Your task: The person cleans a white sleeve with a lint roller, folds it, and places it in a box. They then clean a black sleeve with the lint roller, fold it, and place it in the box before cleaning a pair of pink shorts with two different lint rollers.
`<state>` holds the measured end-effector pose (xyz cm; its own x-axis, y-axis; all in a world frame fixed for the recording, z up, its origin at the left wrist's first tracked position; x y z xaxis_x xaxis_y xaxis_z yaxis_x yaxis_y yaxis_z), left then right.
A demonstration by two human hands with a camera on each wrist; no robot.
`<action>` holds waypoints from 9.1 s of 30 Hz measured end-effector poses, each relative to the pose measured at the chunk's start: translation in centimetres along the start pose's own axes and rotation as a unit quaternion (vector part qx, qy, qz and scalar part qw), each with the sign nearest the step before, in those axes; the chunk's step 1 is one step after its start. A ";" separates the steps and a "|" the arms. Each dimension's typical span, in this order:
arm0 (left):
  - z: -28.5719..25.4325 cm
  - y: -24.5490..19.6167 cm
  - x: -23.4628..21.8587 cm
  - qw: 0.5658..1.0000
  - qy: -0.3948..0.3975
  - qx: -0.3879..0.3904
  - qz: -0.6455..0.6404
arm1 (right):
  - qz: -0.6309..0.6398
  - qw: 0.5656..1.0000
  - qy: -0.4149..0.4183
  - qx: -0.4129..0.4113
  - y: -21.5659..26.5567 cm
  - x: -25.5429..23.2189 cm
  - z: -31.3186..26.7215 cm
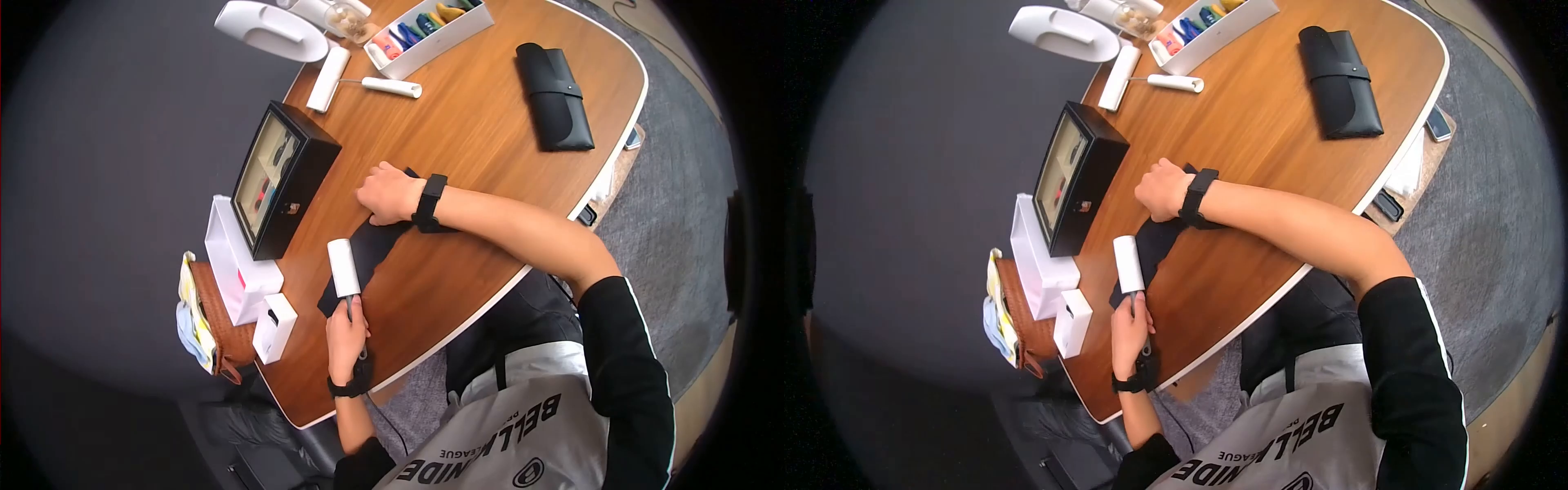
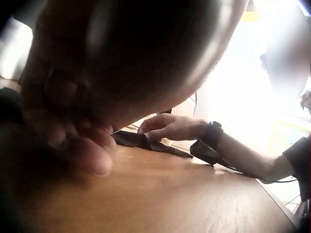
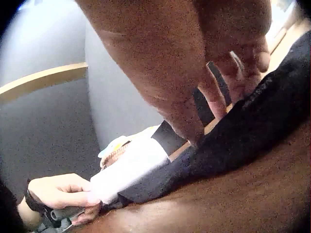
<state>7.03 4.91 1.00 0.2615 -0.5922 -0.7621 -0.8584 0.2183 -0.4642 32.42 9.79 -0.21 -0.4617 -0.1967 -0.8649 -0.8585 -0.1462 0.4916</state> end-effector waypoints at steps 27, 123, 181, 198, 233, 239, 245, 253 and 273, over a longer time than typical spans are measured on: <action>1.9 -4.5 1.2 0.958 -0.093 0.034 0.267 | 0.180 0.983 -0.022 0.016 -6.8 -2.9 -2.4; -5.5 10.0 -2.8 0.954 -0.108 -0.036 0.278 | 0.170 0.982 0.008 0.081 -8.1 -4.1 -5.3; 0.3 0.6 1.0 0.998 -0.028 0.063 0.001 | 0.160 0.985 0.002 0.060 -8.6 -3.9 -4.9; -2.1 -0.7 1.4 0.974 -0.076 -0.030 0.212 | 0.159 0.984 0.011 0.076 -8.6 -4.1 -5.2; -5.4 9.6 -2.1 0.953 -0.132 -0.068 0.263 | 0.156 0.985 0.007 0.078 -8.6 -3.9 -4.9; -3.3 9.9 -3.6 0.946 -0.132 -0.069 0.287 | 0.150 0.986 -0.012 0.070 -8.6 -3.9 -5.0; -1.4 10.4 -6.6 0.933 -0.153 -0.064 0.319 | 0.139 0.988 -0.011 0.065 -8.6 -4.0 -5.0; -2.1 1.3 -4.9 0.937 -0.162 -0.005 0.310 | 0.140 0.988 -0.011 0.061 -8.8 -3.7 -4.6; -1.4 2.1 -0.3 0.920 -0.144 -0.002 0.365 | 0.157 0.984 0.007 0.078 -8.5 -4.1 -5.1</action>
<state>4.55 4.42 0.90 -0.2793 -0.0602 -0.9583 -0.8536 0.4727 0.2190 42.72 6.91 -0.34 -0.7081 -0.2213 -0.6706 -0.6978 0.0737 0.7125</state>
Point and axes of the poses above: each hand's wrist, its own z-axis towards the middle knuckle, its own x-axis out of the palm, y = z × x, the point moved 8 cm from there along z, towards the middle knuckle, and after that the axes turned 14 degrees about y, right-handed, at the moved point
